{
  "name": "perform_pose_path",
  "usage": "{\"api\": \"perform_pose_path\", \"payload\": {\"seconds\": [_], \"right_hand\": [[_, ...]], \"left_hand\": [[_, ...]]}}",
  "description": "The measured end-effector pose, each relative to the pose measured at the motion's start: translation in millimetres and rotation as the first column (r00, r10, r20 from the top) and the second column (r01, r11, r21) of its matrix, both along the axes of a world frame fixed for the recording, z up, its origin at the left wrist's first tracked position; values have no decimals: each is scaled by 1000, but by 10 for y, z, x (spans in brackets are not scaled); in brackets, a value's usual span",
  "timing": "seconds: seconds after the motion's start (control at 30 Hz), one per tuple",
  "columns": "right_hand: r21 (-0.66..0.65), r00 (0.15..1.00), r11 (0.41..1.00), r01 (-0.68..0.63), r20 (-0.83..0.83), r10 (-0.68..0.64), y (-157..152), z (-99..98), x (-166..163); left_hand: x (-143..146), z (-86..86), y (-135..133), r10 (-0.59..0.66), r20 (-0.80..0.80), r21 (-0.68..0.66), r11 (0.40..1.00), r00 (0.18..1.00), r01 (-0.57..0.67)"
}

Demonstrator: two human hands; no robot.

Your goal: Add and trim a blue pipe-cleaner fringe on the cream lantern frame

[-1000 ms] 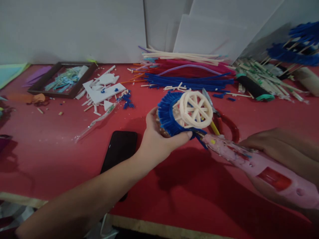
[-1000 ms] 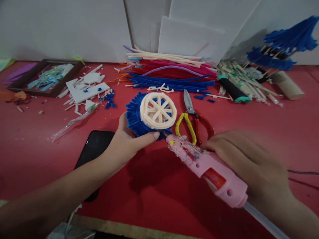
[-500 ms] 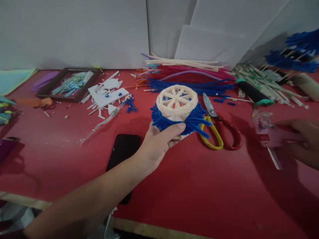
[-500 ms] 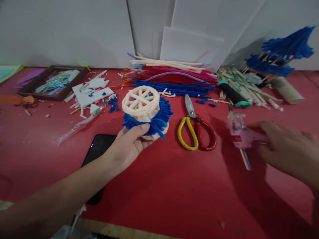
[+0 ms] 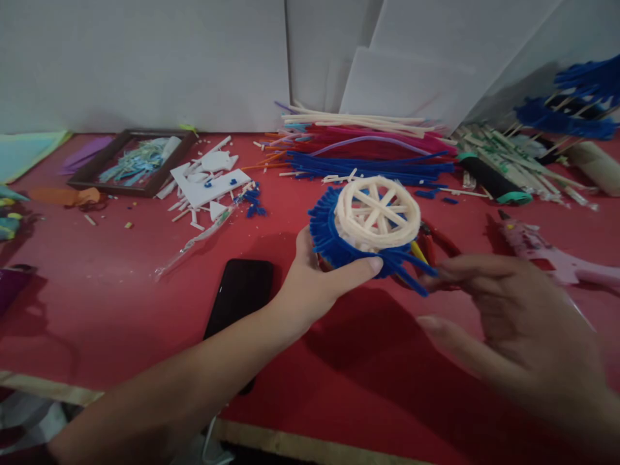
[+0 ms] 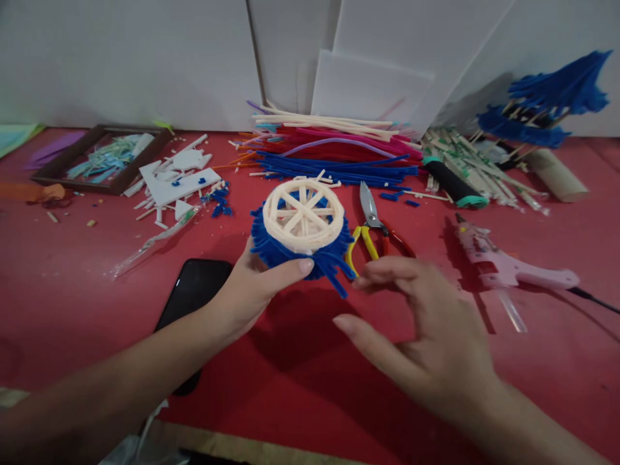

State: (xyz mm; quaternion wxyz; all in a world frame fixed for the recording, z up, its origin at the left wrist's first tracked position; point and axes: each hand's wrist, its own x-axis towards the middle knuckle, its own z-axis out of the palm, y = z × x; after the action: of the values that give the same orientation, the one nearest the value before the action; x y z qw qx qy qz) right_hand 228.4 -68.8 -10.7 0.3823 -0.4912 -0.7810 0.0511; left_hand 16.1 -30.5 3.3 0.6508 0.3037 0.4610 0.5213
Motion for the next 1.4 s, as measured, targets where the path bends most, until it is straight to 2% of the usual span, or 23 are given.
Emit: {"api": "perform_pose_path", "payload": {"seconds": [0.1, 0.2, 0.3, 0.37, 0.43, 0.6, 0.67, 0.8, 0.97, 1.1, 1.2, 1.4], "right_hand": [[67, 999, 998, 21, -27, -19, -35, -3, -246], [68, 991, 997, 38, -131, -29, 7, 51, -325], [-10, 963, 999, 43, -266, -44, 65, 139, -353], [-75, 952, 996, 39, -299, -60, 98, 186, -345], [-87, 965, 996, 32, -258, -54, 129, 219, -313], [17, 999, 999, -28, 42, 27, 218, 310, -229], [47, 994, 998, -43, 102, 38, 239, 344, -231], [79, 991, 996, -41, 126, 31, 245, 369, -253], [131, 975, 982, -138, 191, 112, 274, 393, -210], [146, 946, 962, -229, 266, 184, 314, 437, -167], [119, 942, 965, -235, 274, 196, 312, 485, -151], [141, 915, 940, -311, 311, 256, 266, 574, -153]], "left_hand": [[3, 10, -5, -16, -15, 5, 1000, 1000, 16], [1, 26, -8, -29, -16, 10, 1000, 999, 29], [-3, 34, -6, -38, -9, 21, 999, 999, 38], [-5, 32, -3, -37, 3, 26, 999, 999, 37], [-6, 28, 1, -34, 3, 22, 999, 999, 34], [-5, 36, 5, -57, 10, 18, 998, 998, 57], [-8, 40, 6, -63, 14, 16, 998, 998, 63], [-12, 25, 10, -70, 30, -4, 998, 997, 70], [-15, -20, 15, -92, 47, -69, 993, 995, 96], [-49, 5, 27, -205, 155, -38, 976, 966, 214], [-78, 38, 40, -301, 222, -68, 944, 928, 323], [-57, 43, 46, -347, 246, -1, 934, 905, 358]]}}
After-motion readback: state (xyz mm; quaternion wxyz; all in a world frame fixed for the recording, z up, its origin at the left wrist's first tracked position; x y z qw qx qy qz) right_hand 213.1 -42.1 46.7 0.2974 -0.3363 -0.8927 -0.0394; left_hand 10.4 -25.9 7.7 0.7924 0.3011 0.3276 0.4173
